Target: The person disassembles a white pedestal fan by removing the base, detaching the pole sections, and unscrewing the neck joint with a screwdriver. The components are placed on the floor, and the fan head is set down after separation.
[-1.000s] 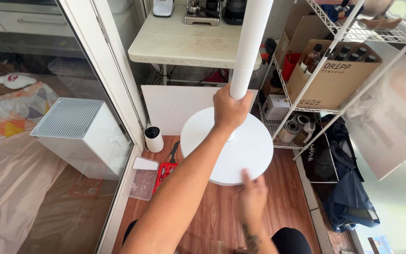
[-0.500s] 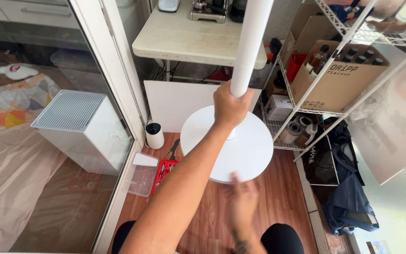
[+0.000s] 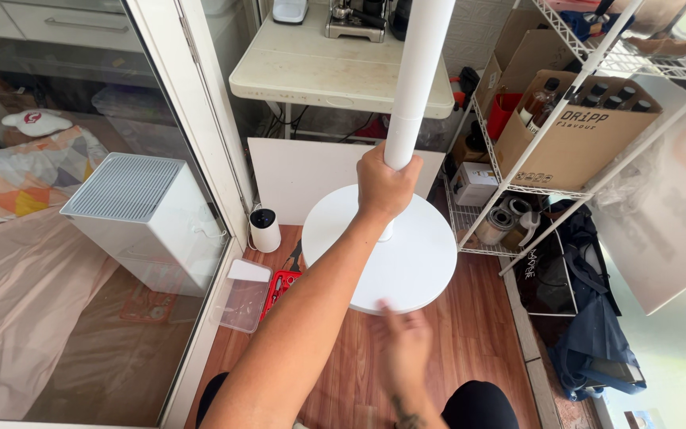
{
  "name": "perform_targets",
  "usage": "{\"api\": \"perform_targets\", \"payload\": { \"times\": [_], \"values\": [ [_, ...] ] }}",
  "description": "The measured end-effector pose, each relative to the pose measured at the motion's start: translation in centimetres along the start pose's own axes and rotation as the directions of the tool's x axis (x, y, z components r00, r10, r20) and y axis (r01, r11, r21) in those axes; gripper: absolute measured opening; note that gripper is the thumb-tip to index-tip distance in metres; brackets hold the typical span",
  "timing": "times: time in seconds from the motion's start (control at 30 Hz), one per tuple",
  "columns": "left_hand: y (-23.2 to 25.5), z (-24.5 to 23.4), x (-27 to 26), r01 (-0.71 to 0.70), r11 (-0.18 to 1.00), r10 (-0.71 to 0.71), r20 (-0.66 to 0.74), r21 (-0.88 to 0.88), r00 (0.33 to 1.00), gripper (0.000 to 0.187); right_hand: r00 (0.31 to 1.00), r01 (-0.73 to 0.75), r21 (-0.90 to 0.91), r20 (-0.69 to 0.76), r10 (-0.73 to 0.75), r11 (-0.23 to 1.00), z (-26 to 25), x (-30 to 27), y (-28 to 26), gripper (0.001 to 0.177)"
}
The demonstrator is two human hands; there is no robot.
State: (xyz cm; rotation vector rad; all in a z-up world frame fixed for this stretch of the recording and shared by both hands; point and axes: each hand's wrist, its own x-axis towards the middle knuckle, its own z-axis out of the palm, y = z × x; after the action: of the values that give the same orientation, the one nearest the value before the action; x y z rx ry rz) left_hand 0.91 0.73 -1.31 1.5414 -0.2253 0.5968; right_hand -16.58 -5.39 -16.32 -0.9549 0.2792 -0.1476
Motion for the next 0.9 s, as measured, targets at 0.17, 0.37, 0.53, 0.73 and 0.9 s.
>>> {"api": "perform_targets", "payload": {
  "times": [0.17,0.37,0.53,0.73,0.9],
  "values": [
    [-0.1,0.1,-0.7,-0.034,0.999,0.034,0.019,-0.014,0.999,0.019,0.995,-0.067,0.307,-0.048,0.085,0.949,0.5,0.2,-2.5,0.040],
    [-0.3,0.5,-0.6,0.016,1.000,-0.016,0.034,-0.002,0.999,0.021,0.970,0.035,0.085,-0.243,-0.014,0.996,-0.4,2.2,-2.6,0.035],
    [-0.3,0.6,-0.3,-0.041,0.999,0.041,0.014,-0.001,0.999,0.021,0.982,-0.141,0.032,0.135,0.136,0.989,-0.2,-1.0,0.3,0.033],
    [0.0,0.3,-0.9,0.007,1.000,-0.007,0.013,-0.015,1.000,0.020,0.959,-0.058,0.211,-0.260,0.113,0.976,-1.1,2.3,-4.7,0.040],
    [-0.1,0.0,-0.9,0.009,1.000,-0.009,-0.007,-0.007,1.000,0.019,0.990,0.034,0.010,-0.137,-0.032,0.999,0.6,-0.5,-0.7,0.038]
  ]
}}
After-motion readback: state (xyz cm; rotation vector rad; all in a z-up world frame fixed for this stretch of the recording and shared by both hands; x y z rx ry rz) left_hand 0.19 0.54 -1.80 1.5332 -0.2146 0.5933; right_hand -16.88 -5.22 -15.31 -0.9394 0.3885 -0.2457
